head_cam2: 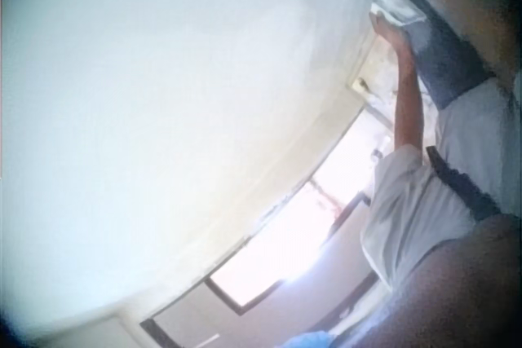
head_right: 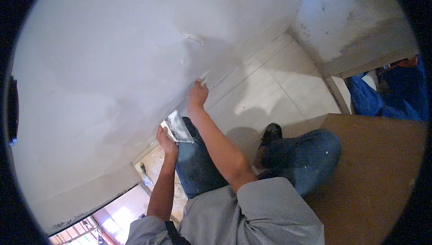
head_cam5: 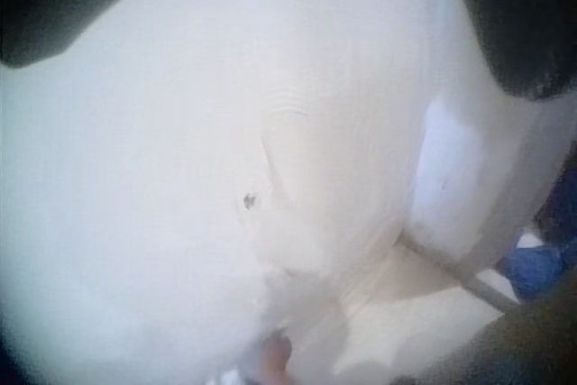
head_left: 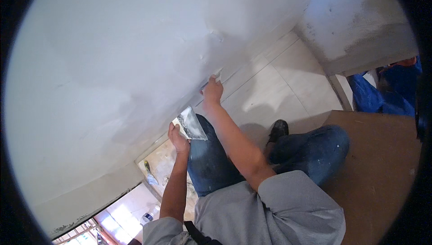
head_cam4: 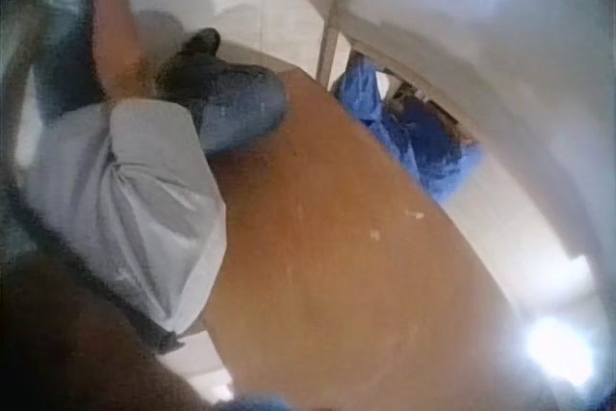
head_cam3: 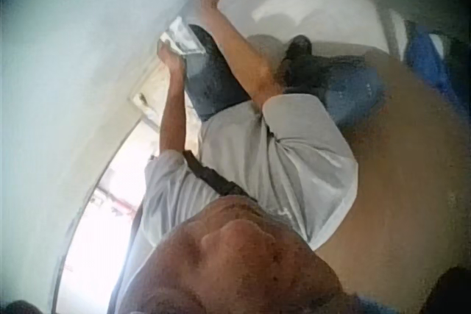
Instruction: The person scoops plaster onto putty knives, mixes the plaster between the blades, and applies it to the wall corner using a putty knife.
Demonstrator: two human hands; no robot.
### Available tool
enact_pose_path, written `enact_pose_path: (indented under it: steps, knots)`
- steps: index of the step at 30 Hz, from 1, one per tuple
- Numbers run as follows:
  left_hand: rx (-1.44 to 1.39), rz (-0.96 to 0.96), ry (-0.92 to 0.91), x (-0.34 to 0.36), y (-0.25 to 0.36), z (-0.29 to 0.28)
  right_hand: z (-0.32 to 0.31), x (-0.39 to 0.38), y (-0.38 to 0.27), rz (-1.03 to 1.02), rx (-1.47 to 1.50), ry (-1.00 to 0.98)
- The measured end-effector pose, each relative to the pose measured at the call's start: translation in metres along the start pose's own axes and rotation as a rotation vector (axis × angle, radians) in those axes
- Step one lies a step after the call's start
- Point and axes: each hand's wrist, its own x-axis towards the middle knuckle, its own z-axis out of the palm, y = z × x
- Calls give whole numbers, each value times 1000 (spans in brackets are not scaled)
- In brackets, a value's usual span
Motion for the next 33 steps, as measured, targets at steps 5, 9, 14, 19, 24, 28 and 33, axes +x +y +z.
enact_pose_path:
  steps: [5,9,14,19,24,28,33]
  knots:
    - [-87,109,51,12,-18,-26,53,-141,-54,-319,-72,-93]
    - [123,199,-127,24,-29,-20,80,-216,-91,-612,-158,-67]
    - [347,237,-165,31,-46,-13,42,-234,-99,-812,-304,-266]
    - [36,-35,145,10,-58,7,-53,-212,-126,-897,-464,-495]
    - [-829,-562,-352,-31,18,53,-102,-210,-135,-1403,-1017,-827]
    - [-826,-641,-419,-43,61,77,-119,-213,-145,-1362,-1257,-781]
    - [-538,-372,-342,-33,81,64,-153,-175,-164,-1292,-1505,-523]
